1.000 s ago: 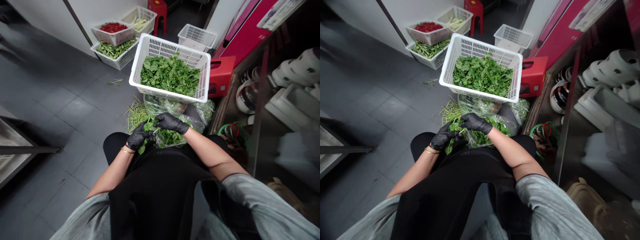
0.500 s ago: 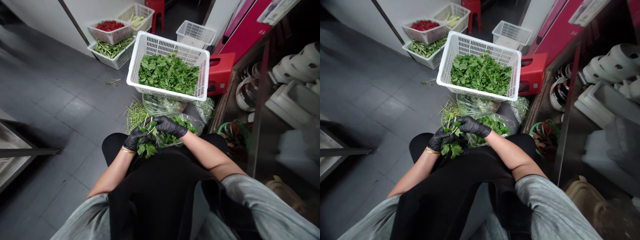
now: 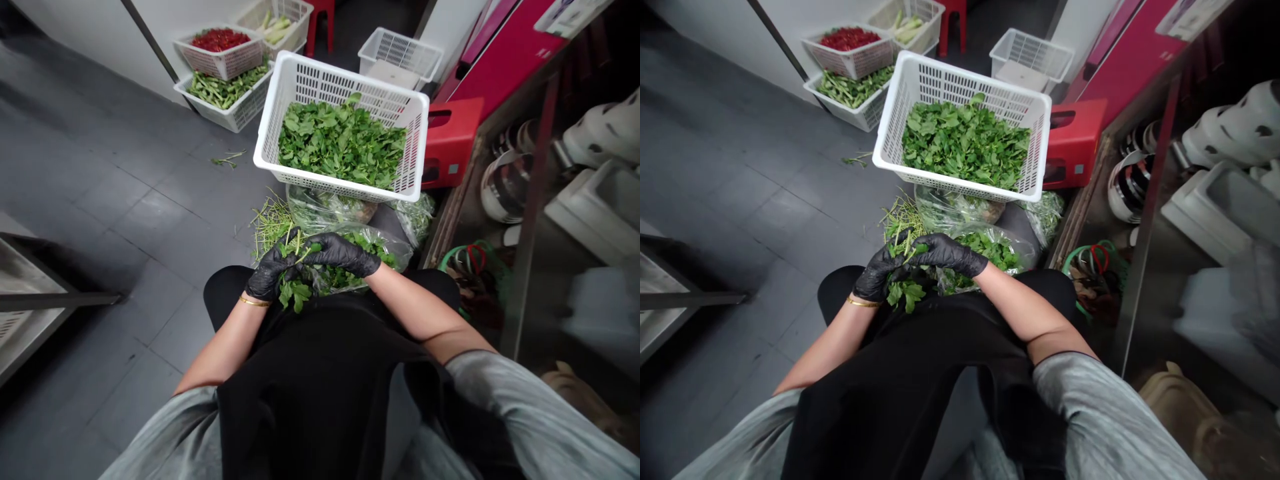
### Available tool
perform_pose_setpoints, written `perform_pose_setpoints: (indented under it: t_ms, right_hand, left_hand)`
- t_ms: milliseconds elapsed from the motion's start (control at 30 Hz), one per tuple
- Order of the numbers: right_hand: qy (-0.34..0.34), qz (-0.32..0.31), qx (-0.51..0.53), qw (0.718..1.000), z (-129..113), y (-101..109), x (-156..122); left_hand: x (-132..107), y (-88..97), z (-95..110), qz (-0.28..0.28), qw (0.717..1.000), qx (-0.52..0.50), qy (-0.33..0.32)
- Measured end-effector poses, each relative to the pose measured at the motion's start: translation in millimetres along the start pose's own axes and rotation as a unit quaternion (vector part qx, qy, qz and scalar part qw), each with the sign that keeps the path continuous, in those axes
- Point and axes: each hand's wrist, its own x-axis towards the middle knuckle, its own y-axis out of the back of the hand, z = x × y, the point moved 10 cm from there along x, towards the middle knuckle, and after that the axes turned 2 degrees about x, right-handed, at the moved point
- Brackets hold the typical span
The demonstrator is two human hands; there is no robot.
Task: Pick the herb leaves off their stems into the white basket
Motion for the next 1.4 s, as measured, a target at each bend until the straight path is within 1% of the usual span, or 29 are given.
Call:
perform_pose_setpoints:
  t_ms: [67,100,133,167,233,267,300,333,367,400,433,467,500,533,567,600,633,667,700,767,833,967,1033,1067,1133,1200,1267,1333,1400]
  right_hand:
    - [-0.006,-0.007,0.032,0.999,-5.5,0.5,-4.4]
    - [-0.007,0.002,0.051,0.999,-11.7,8.2,-6.0]
    - [0.003,0.026,0.064,0.998,-21.6,23.0,-5.9]
    - [0.029,0.071,0.068,0.995,-36.3,45.9,-4.2]
    - [0.108,0.198,0.03,0.974,-75.6,108.4,1.4]
    - [0.148,0.275,-0.005,0.95,-97.2,143.8,3.0]
    - [0.157,0.336,-0.054,0.927,-113.6,175.1,7.0]
    - [0.12,0.373,-0.126,0.911,-122.3,201.0,15.0]
    - [0.065,0.388,-0.204,0.896,-125.7,220.8,23.8]
    - [0.026,0.402,-0.273,0.874,-127.7,234.8,28.3]
    - [-0.01,0.402,-0.324,0.856,-123.9,240.6,30.5]
    - [-0.031,0.399,-0.357,0.844,-116.2,237.7,29.4]
    - [-0.038,0.387,-0.364,0.846,-103.1,225.7,27.1]
    - [-0.04,0.363,-0.348,0.863,-84.3,205.5,24.6]
    - [-0.039,0.333,-0.328,0.883,-62.9,179.2,22.0]
    - [-0.036,0.258,-0.251,0.932,-35.5,142.4,24.7]
    - [-0.042,0.192,-0.175,0.965,-10.2,105.6,25.8]
    - [-0.045,0.155,-0.119,0.98,8.9,74.8,25.5]
    - [-0.043,0.144,-0.075,0.986,21.8,52.3,25.3]
    - [-0.042,0.152,-0.018,0.987,34.8,28.8,26.2]
    - [-0.038,0.166,0.005,0.985,31.8,27.5,25.0]
    - [-0.007,0.184,0.018,0.983,4.1,53.7,10.1]
    - [-0.022,0.173,0.023,0.984,-0.9,60.9,4.6]
    - [-0.04,0.159,0.019,0.986,0.2,59.8,4.0]
    - [-0.076,0.129,0.0,0.989,5.3,50.7,6.8]
    - [-0.091,0.118,-0.016,0.989,9.0,38.8,12.4]
    - [-0.087,0.116,-0.025,0.989,10.2,26.8,17.5]
    - [-0.07,0.122,-0.032,0.989,8.2,19.8,17.9]
    - [-0.053,0.128,-0.035,0.99,5.5,17.7,12.1]
  left_hand:
    - [1.2,5.4,-3.7,0.001,1.0,0.007,0.014]
    - [1.7,8.3,-5.0,0.001,1.0,0.013,0.022]
    - [2.3,11.2,-5.6,0.002,0.999,0.022,0.029]
    - [3.0,13.5,-5.7,0.002,0.999,0.033,0.035]
    - [5.4,17.1,-4.1,0.01,0.997,0.057,0.041]
    - [7.1,18.0,-2.8,0.016,0.997,0.066,0.041]
    - [9.2,18.2,-1.6,0.02,0.997,0.071,0.039]
    - [11.7,17.9,-0.6,0.024,0.997,0.071,0.036]
    - [14.5,18.0,0.7,0.029,0.997,0.067,0.028]
    - [17.4,19.2,1.9,0.039,0.997,0.059,0.019]
    - [20.4,21.6,2.6,0.052,0.997,0.048,0.009]
    - [23.1,25.2,3.0,0.07,0.997,0.035,-0.001]
    - [25.6,29.1,2.7,0.089,0.996,0.024,-0.009]
    - [27.6,32.4,1.8,0.105,0.994,0.014,-0.016]
    - [29.5,34.0,0.2,0.116,0.993,0.009,-0.019]
    - [31.1,33.5,-1.6,0.119,0.993,0.008,-0.021]
    - [32.5,31.3,-2.8,0.117,0.993,0.012,-0.026]
    - [33.4,28.2,-3.7,0.112,0.993,0.019,-0.031]
    - [33.9,25.3,-4.5,0.107,0.993,0.029,-0.036]
    - [33.2,25.1,-3.6,0.11,0.991,0.049,-0.052]
    - [30.9,36.3,0.0,0.135,0.987,0.05,-0.067]
    - [20.3,79.7,16.8,0.215,0.971,-0.012,-0.108]
    - [14.3,88.2,25.4,0.221,0.968,-0.023,-0.12]
    - [12.5,84.4,27.0,0.205,0.972,-0.016,-0.114]
    - [10.1,63.7,22.2,0.149,0.986,0.024,-0.075]
    - [6.6,39.1,9.1,0.1,0.991,0.081,-0.026]
    - [3.1,22.8,-2.1,0.082,0.991,0.108,-0.008]
    - [2.1,16.5,-9.7,0.078,0.992,0.1,-0.006]
    - [2.6,18.2,-15.3,0.078,0.994,0.079,-0.001]
